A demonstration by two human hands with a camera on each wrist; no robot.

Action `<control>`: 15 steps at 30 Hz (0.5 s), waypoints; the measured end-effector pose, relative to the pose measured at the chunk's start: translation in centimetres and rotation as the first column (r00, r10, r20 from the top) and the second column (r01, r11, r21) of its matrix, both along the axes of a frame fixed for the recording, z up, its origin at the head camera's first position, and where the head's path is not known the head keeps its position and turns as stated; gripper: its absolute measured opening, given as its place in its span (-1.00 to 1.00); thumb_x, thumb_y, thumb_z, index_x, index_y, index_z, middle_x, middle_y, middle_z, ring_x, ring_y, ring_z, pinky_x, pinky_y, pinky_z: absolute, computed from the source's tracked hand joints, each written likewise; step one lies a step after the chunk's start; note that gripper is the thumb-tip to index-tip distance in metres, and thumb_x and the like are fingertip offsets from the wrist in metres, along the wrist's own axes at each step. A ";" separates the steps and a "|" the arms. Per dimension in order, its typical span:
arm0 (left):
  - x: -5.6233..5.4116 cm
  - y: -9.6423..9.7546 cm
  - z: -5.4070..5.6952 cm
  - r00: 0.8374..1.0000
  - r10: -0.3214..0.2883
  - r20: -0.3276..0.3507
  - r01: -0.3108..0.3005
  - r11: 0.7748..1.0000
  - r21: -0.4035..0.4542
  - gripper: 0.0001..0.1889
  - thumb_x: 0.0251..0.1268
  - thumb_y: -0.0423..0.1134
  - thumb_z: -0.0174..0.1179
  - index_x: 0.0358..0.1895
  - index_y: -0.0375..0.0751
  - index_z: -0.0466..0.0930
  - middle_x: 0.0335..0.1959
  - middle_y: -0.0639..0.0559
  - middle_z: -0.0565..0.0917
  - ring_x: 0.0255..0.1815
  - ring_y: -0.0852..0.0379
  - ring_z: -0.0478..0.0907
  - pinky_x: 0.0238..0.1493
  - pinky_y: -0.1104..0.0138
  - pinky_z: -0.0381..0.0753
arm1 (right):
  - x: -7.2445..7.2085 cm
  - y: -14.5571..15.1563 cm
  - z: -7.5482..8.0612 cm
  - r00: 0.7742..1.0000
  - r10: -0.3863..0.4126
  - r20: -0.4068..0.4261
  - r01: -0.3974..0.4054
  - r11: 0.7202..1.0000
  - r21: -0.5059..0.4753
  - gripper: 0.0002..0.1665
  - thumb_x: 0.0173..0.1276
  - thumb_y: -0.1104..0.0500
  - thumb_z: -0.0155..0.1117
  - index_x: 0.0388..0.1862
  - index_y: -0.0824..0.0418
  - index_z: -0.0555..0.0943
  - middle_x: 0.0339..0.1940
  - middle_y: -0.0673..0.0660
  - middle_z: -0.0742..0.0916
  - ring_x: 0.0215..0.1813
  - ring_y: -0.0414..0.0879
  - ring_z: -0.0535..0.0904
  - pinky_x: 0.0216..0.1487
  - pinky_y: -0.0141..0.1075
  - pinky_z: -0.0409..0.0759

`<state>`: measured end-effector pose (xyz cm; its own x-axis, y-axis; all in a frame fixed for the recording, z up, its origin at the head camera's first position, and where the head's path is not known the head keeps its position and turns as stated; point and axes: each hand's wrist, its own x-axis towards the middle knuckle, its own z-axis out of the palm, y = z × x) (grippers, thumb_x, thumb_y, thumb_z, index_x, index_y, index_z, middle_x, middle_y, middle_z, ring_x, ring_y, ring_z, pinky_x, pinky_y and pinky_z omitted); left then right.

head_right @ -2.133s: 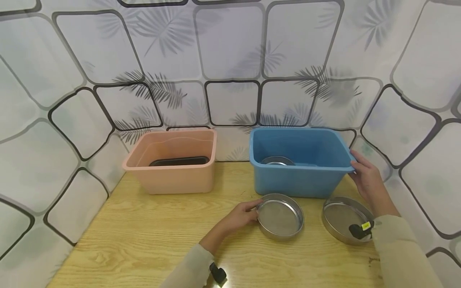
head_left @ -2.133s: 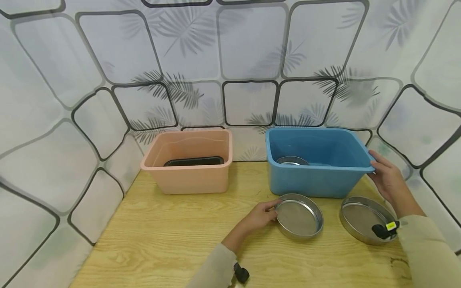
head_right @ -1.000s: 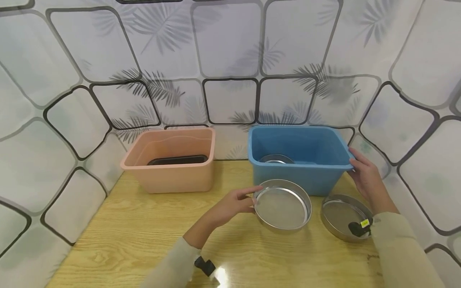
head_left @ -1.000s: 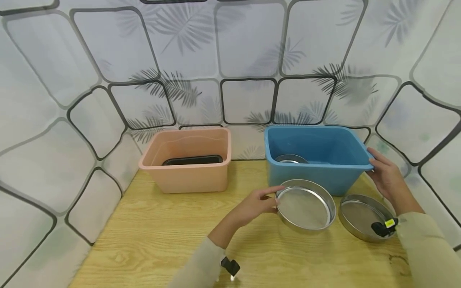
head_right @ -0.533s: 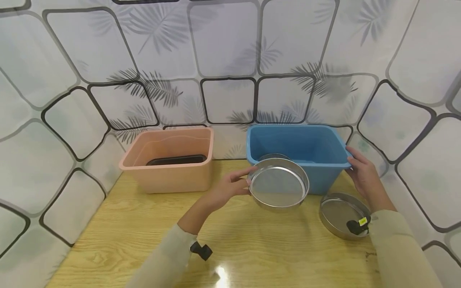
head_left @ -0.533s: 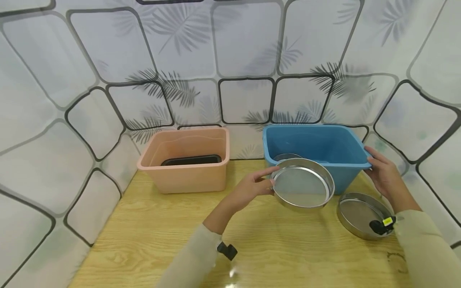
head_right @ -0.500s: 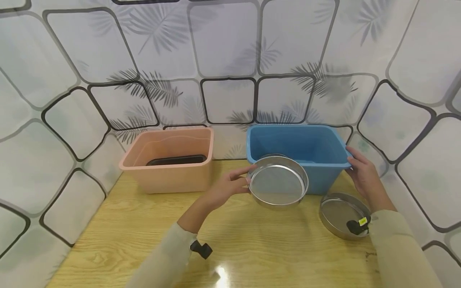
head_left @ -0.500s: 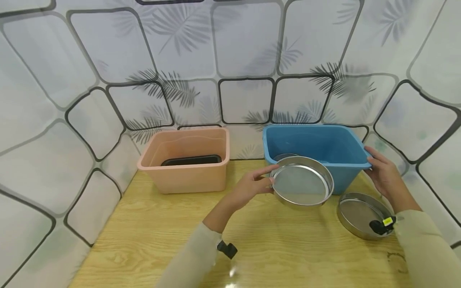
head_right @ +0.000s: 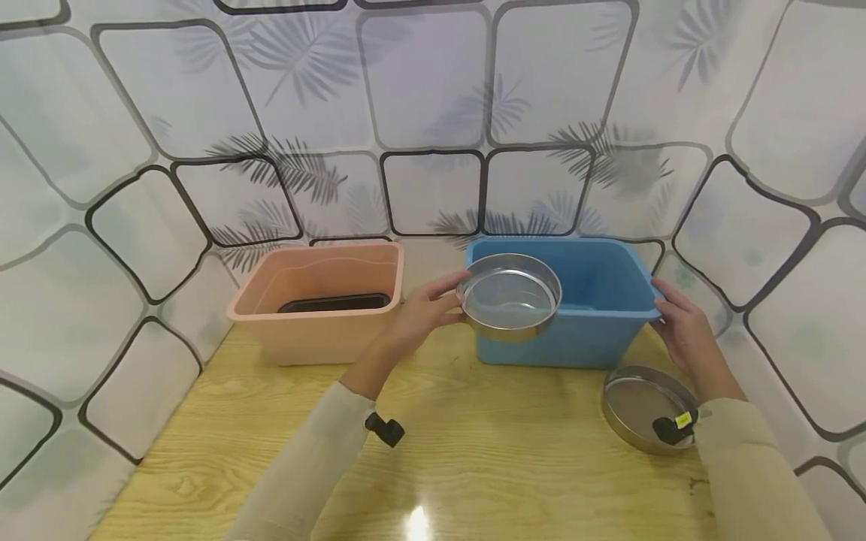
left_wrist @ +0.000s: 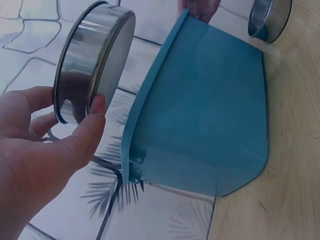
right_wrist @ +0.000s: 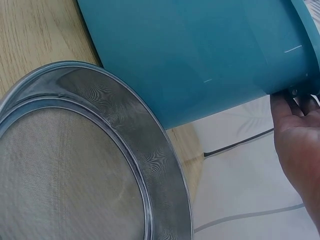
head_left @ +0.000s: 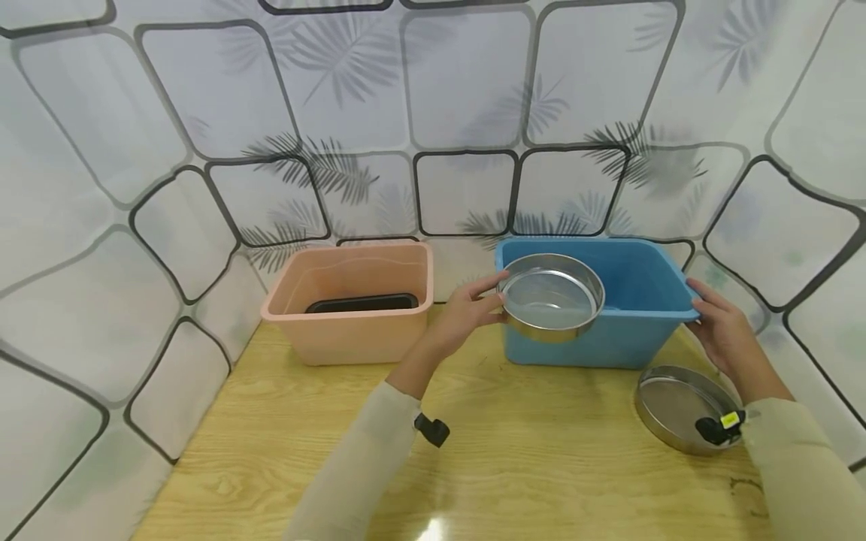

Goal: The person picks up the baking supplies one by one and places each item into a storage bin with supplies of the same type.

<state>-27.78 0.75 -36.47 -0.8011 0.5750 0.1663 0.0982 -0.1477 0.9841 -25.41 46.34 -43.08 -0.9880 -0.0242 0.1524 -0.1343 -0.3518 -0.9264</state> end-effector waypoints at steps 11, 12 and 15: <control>-2.9 1.5 0.4 0.995 0.094 0.032 -0.092 0.994 -0.052 -0.46 0.57 -0.31 0.05 0.54 -0.06 0.29 0.57 -0.08 0.24 -0.10 0.09 0.67 0.17 0.19 0.67 | 0.3 -0.3 0.0 1.000 -0.012 0.022 0.012 1.000 -0.016 -0.32 0.65 0.26 -0.11 0.65 -0.03 0.05 0.67 -0.01 -0.31 0.63 -0.06 -0.51 0.03 -0.61 0.58; -3.2 1.7 0.5 0.995 0.096 0.028 -0.094 0.994 -0.057 -0.46 0.57 -0.30 0.05 0.54 -0.07 0.29 0.57 -0.09 0.24 -0.10 0.08 0.66 0.17 0.19 0.67 | 0.3 -0.3 0.1 1.000 -0.012 0.019 0.013 1.000 -0.017 -0.32 0.65 0.26 -0.11 0.65 -0.03 0.06 0.67 0.00 -0.31 0.63 -0.06 -0.51 0.04 -0.61 0.58; -4.0 2.2 0.7 0.995 0.099 0.016 -0.097 0.992 -0.076 -0.46 0.57 -0.28 0.05 0.55 -0.06 0.28 0.45 -0.17 0.38 -0.11 0.06 0.66 0.15 0.19 0.67 | 0.3 -0.3 0.1 1.000 -0.012 0.010 0.012 1.000 -0.012 -0.31 0.65 0.26 -0.11 0.65 -0.02 0.03 0.67 -0.01 -0.31 0.63 -0.06 -0.52 0.04 -0.62 0.57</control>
<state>-31.74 2.96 -35.76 -0.8568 0.5038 0.1096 0.0894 -0.0642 0.9939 -25.11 46.02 -42.97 -0.9897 -0.0104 0.1425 -0.1292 -0.3609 -0.9236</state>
